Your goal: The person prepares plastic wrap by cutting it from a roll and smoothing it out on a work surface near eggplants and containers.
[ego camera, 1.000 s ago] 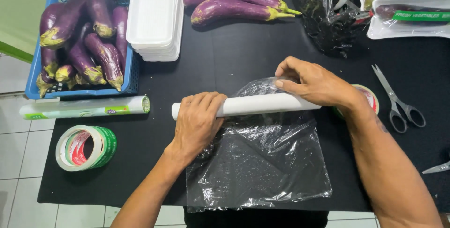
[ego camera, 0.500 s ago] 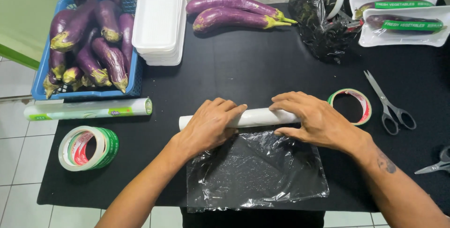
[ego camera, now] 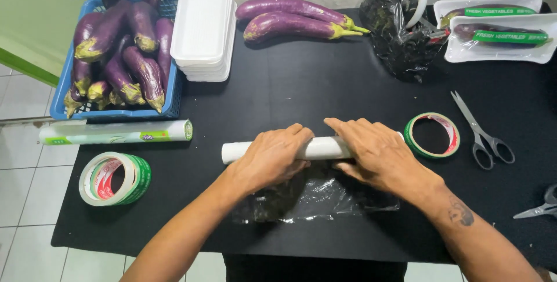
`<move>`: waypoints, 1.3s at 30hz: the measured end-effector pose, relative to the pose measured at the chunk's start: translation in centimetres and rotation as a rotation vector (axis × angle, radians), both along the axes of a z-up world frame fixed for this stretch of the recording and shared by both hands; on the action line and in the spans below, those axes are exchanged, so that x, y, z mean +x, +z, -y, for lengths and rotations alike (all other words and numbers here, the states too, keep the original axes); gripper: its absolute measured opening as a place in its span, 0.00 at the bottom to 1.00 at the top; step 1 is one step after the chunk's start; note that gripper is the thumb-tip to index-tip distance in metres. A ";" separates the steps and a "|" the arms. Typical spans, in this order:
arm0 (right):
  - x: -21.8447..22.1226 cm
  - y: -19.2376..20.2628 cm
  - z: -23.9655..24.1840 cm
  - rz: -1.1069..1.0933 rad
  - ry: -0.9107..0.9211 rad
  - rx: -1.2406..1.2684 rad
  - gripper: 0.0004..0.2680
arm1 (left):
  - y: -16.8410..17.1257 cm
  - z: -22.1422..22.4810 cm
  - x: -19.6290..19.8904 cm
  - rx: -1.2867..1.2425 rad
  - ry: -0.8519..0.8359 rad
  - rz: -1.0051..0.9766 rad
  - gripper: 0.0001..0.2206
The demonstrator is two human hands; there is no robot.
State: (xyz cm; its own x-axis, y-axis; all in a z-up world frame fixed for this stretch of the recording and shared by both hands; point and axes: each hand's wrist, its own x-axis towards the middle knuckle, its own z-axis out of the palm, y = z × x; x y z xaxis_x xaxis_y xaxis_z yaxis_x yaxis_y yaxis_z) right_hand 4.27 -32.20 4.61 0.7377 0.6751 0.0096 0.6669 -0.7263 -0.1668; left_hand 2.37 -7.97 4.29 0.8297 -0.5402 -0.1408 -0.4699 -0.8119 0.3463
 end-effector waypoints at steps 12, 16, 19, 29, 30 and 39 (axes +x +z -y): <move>-1.4 1.6 1.1 -0.138 0.043 0.006 0.20 | -3.0 0.6 -2.3 0.066 -0.047 0.698 0.18; -1.6 -0.8 0.8 -0.028 0.094 0.030 0.20 | 0.2 0.6 -3.8 0.127 0.017 0.780 0.16; -3.8 0.1 -0.4 0.618 0.127 0.137 0.07 | -0.1 -1.6 -3.4 0.088 0.040 0.021 0.17; -5.6 -0.5 -0.5 0.411 0.089 0.082 0.13 | 0.0 -2.9 -5.8 0.134 0.070 0.129 0.19; -6.0 -1.1 -0.3 0.225 0.069 0.081 0.27 | -0.3 -3.2 -5.8 0.159 0.025 0.226 0.18; -8.1 -5.6 -1.7 0.064 0.055 0.047 0.13 | -3.3 -0.7 -7.4 0.161 -0.095 0.258 0.28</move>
